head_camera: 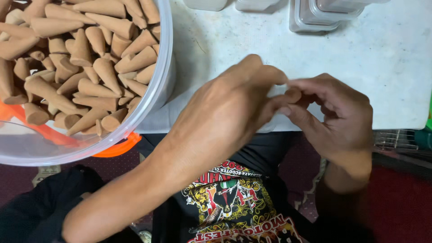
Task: The person picks up incense cones from a large bucket and places them into small clear plastic containers on a table. The person arranges the cones in the containers by hand, filling several containers and stacking them.
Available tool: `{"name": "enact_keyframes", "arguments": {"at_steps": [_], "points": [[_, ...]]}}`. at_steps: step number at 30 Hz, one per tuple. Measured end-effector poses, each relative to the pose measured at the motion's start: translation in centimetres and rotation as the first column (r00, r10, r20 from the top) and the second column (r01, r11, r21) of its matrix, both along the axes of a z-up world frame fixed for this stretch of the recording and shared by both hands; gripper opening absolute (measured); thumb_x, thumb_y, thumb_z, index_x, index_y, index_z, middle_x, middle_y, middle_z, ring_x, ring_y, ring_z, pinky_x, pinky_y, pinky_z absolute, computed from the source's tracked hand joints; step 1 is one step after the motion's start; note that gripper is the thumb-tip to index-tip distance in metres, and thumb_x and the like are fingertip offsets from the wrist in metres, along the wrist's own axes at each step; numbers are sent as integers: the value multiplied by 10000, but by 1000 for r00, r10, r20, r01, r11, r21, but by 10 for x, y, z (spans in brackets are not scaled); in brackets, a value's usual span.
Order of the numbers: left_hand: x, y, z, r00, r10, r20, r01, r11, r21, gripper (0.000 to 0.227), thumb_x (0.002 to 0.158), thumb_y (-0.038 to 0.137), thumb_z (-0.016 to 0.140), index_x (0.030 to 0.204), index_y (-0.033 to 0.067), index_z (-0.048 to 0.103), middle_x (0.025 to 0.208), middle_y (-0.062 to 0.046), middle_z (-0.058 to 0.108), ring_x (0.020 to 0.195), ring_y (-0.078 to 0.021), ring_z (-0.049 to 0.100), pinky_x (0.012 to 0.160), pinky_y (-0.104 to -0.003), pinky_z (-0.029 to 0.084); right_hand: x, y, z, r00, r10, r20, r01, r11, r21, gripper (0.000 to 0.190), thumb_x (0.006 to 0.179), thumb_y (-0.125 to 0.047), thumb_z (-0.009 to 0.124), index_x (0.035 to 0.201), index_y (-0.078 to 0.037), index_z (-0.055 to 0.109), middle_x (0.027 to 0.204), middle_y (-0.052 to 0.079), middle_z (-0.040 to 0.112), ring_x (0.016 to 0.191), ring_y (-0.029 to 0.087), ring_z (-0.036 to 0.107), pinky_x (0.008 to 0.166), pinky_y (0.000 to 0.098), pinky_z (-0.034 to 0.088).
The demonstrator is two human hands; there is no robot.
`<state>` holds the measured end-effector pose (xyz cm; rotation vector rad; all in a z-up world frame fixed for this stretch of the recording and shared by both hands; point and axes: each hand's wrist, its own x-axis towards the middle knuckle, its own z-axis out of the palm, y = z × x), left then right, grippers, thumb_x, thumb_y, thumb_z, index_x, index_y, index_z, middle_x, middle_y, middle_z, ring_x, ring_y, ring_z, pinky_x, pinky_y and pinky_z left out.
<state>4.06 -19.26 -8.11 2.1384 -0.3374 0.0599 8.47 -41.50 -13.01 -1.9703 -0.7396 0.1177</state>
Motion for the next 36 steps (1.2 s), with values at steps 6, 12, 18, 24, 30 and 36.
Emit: {"name": "enact_keyframes", "arguments": {"at_steps": [6, 12, 18, 24, 30, 36], "points": [[-7, 9, -67, 967, 232, -107, -242, 966, -94, 330, 1060, 238, 551, 1361, 102, 542, 1049, -38, 498, 853, -150, 550, 778, -308, 478, -12, 7, -26, 990, -110, -92, 121, 984, 131, 302, 969, 88, 686, 1238, 116, 553, 1093, 292, 714, 1033, 302, 733, 962, 356, 603], [-7, 0, -94, 926, 189, -327, -260, 947, -187, 581, 975, 252, 663, 1502, 168, 433, 1121, -35, 409, 862, -88, 483, 612, -194, 545, -19, 10, -26, 968, -247, 33, 248, 969, -20, 219, 979, 50, 760, 1180, 86, 680, 1116, 227, 670, 958, 247, 673, 770, 277, 523], [-6, 4, -103, 944, 180, -278, -245, 944, -221, 510, 994, 211, 612, 1476, 128, 469, 1097, -19, 436, 867, -76, 492, 642, -204, 522, -22, 21, -25, 972, -199, 123, 204, 979, -23, 220, 941, 140, 766, 1138, 81, 686, 1095, 236, 701, 893, 263, 686, 842, 333, 578], [-4, 9, -104, 937, 233, -259, -295, 927, -232, 413, 1060, 261, 495, 1440, 104, 522, 1084, -6, 505, 874, -75, 533, 625, -224, 450, -17, 24, -28, 956, -220, 193, 232, 971, -47, 232, 938, 119, 808, 1117, 56, 674, 1081, 209, 734, 933, 261, 712, 749, 329, 546], [8, 2, -94, 907, 263, -330, -334, 925, -180, 471, 965, 294, 628, 1406, 148, 555, 1089, -17, 485, 823, -92, 530, 639, -229, 514, -16, 23, -31, 945, -215, 247, 243, 966, -90, 225, 935, 70, 841, 1112, 36, 705, 1019, 181, 710, 939, 284, 619, 718, 344, 491], [13, -8, -97, 885, 322, -337, -352, 936, -30, 436, 928, 320, 638, 1345, 206, 586, 1084, -27, 495, 776, -174, 585, 727, -360, 510, -13, 20, -29, 927, -182, 329, 239, 961, -140, 251, 928, 122, 835, 1142, 58, 721, 1084, 215, 691, 997, 338, 661, 880, 417, 541]]}}
